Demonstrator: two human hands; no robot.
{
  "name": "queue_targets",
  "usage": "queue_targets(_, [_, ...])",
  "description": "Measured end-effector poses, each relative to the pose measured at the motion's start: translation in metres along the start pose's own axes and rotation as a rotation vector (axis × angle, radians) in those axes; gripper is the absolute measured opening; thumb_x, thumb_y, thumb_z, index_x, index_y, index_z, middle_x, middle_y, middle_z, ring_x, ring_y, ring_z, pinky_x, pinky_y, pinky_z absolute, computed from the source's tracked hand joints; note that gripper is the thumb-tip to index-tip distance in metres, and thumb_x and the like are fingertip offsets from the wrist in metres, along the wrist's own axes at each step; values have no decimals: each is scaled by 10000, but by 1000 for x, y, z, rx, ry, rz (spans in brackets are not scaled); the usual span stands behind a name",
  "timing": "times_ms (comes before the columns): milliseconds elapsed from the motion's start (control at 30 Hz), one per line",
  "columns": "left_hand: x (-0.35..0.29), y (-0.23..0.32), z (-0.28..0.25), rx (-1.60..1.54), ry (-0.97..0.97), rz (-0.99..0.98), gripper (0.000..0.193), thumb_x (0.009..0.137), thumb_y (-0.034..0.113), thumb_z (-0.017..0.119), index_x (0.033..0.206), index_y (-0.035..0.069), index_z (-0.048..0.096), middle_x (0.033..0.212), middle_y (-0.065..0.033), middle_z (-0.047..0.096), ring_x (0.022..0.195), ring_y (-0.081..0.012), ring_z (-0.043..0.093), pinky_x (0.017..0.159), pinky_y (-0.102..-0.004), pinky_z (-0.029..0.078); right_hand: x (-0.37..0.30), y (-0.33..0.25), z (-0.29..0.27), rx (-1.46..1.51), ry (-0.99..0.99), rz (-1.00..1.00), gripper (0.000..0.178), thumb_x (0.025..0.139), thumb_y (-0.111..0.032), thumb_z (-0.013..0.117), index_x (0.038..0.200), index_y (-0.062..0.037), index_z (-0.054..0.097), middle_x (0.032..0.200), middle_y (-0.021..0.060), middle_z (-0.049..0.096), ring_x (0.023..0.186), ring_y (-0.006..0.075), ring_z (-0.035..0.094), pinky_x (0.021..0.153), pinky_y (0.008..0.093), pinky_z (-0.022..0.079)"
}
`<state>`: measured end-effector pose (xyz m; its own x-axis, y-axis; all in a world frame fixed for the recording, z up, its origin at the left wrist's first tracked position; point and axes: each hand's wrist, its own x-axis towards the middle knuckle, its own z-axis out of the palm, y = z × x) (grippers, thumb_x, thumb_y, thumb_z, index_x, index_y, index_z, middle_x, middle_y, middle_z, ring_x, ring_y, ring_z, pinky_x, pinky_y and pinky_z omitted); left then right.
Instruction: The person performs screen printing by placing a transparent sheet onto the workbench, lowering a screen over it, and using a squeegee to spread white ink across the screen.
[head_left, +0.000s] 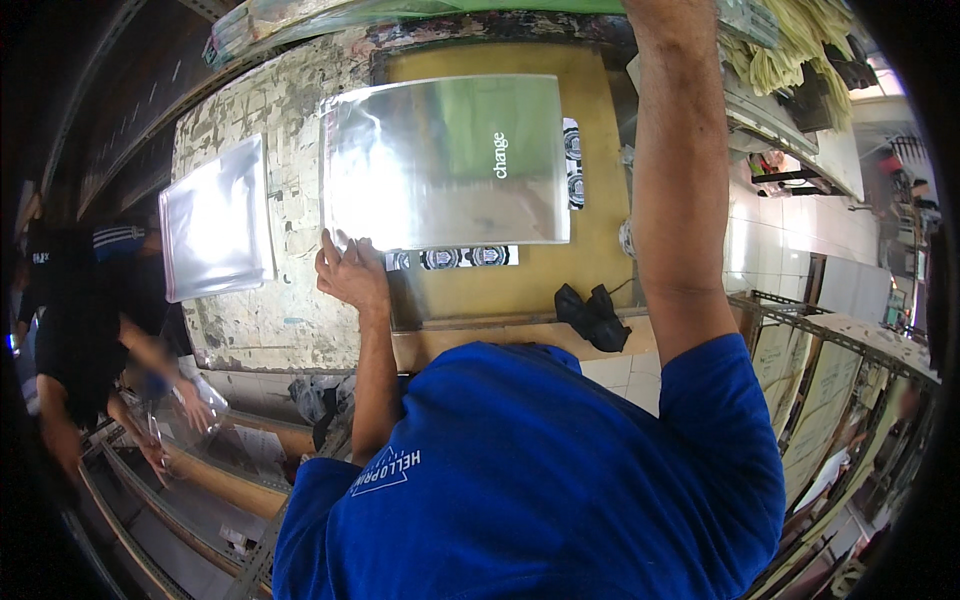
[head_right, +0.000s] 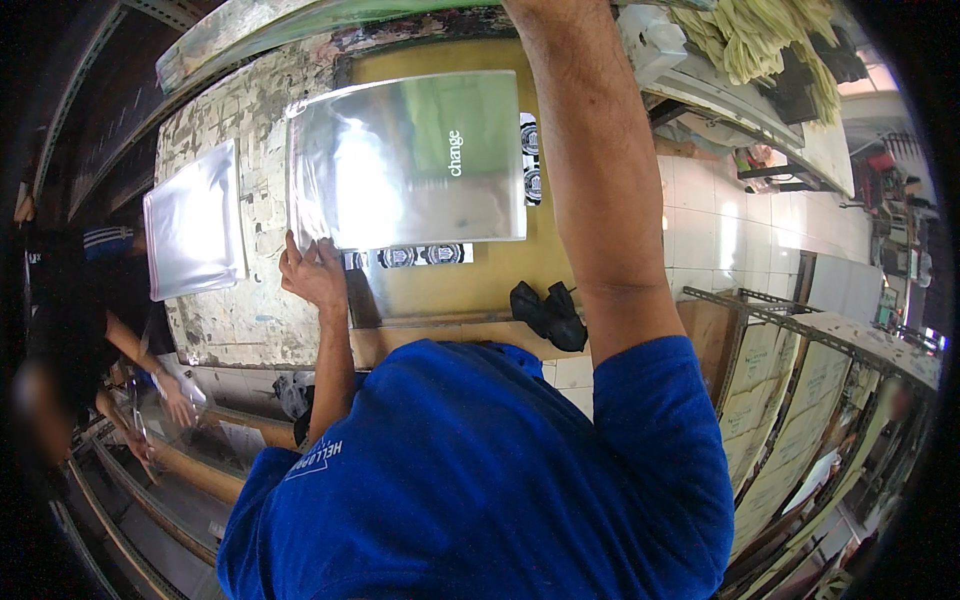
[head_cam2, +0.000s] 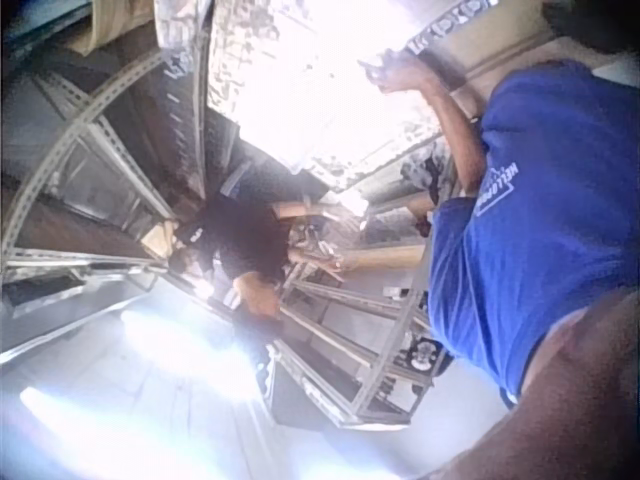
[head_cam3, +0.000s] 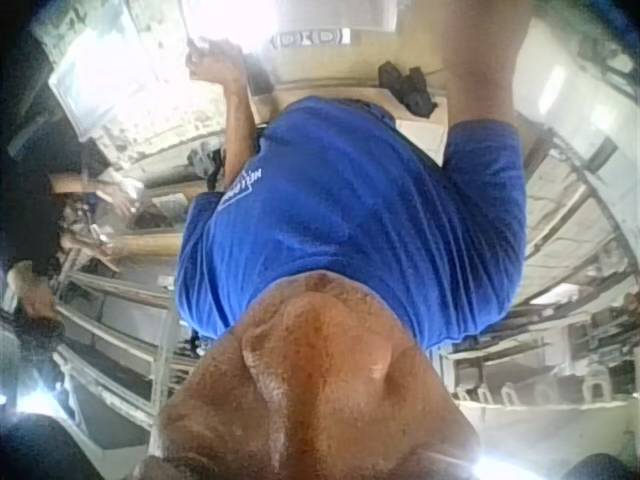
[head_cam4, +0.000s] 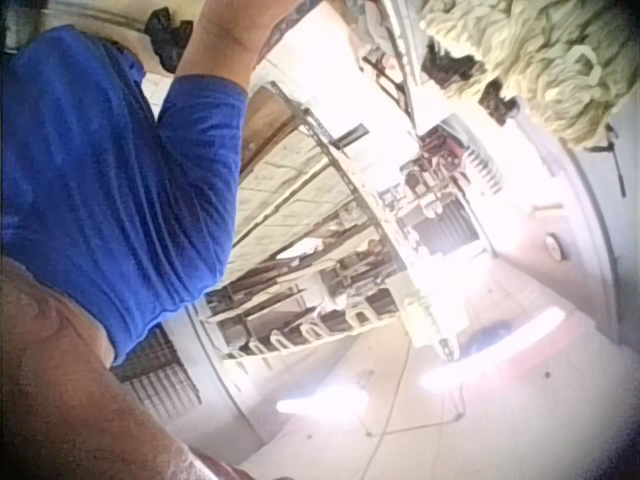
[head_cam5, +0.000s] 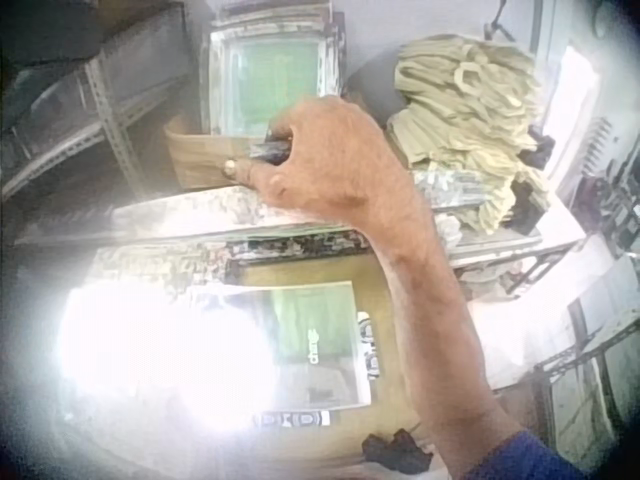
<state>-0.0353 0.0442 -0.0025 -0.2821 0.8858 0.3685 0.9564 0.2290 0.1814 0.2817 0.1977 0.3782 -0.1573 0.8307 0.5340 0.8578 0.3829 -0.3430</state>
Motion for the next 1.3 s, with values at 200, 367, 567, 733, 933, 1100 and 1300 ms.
queue_targets(200, [44, 37, -43, -443, 142, -59, 233, 905, 192, 697, 932, -19, 793, 1255, -127, 696, 1112, -309, 620, 948, -463, 457, 7, 20, 10, 14, -40, -5, 439, 812, -406, 769, 631, -12, 694, 500, 49, 565, 455, 171, 509, 460, 350, 395])
queue_targets(367, [85, 37, -68, -788, 167, -146, 191, 912, 102, 707, 1005, -51, 771, 1219, -167, 713, 1103, -297, 657, 949, -389, 522, 3, 10, 3, 29, 12, -50, 439, 810, -401, 773, 685, 17, 726, 545, 104, 624, 488, 211, 573, 511, 375, 459])
queue_targets(567, [103, -24, -79, -990, 186, -427, 207, 961, 81, 690, 1065, -93, 735, 1259, -182, 690, 1083, -241, 667, 956, -350, 539, 2, -8, -2, 1, -42, 76, 430, 806, -391, 777, 731, 31, 746, 586, 144, 664, 539, 260, 636, 573, 399, 509])
queue_targets(733, [95, -114, -67, -998, 266, -582, 313, 959, 91, 707, 1209, -95, 686, 1146, -175, 724, 1033, -207, 669, 942, -321, 526, -3, 5, 8, 9, 70, -57, 417, 819, -388, 771, 762, 25, 757, 614, 143, 676, 572, 259, 645, 603, 385, 517])
queue_targets(933, [79, -223, -61, -991, 347, -672, 287, 953, 105, 715, 1168, -84, 703, 1096, -138, 726, 1006, -184, 650, 929, -329, 498, -5, -5, 4, 50, 12, 33, 415, 813, -375, 786, 781, 37, 752, 636, 164, 676, 590, 273, 638, 617, 393, 507])
queue_targets(1100, [87, -281, -58, -938, 362, -816, 302, 928, 191, 758, 1105, -50, 716, 1047, -96, 709, 990, -182, 629, 919, -359, 471, -5, -3, 4, 12, 66, -17, 426, 822, -372, 788, 795, 51, 744, 646, 169, 678, 590, 268, 631, 610, 394, 492])
queue_targets(1300, [76, -354, -64, -649, 379, -907, 412, 928, 292, 759, 1104, -72, 684, 1116, -167, 689, 1032, -260, 614, 941, -415, 452, -12, -8, 19, 34, 156, -100, 439, 825, -371, 790, 819, 66, 744, 668, 174, 684, 605, 263, 633, 596, 398, 474])
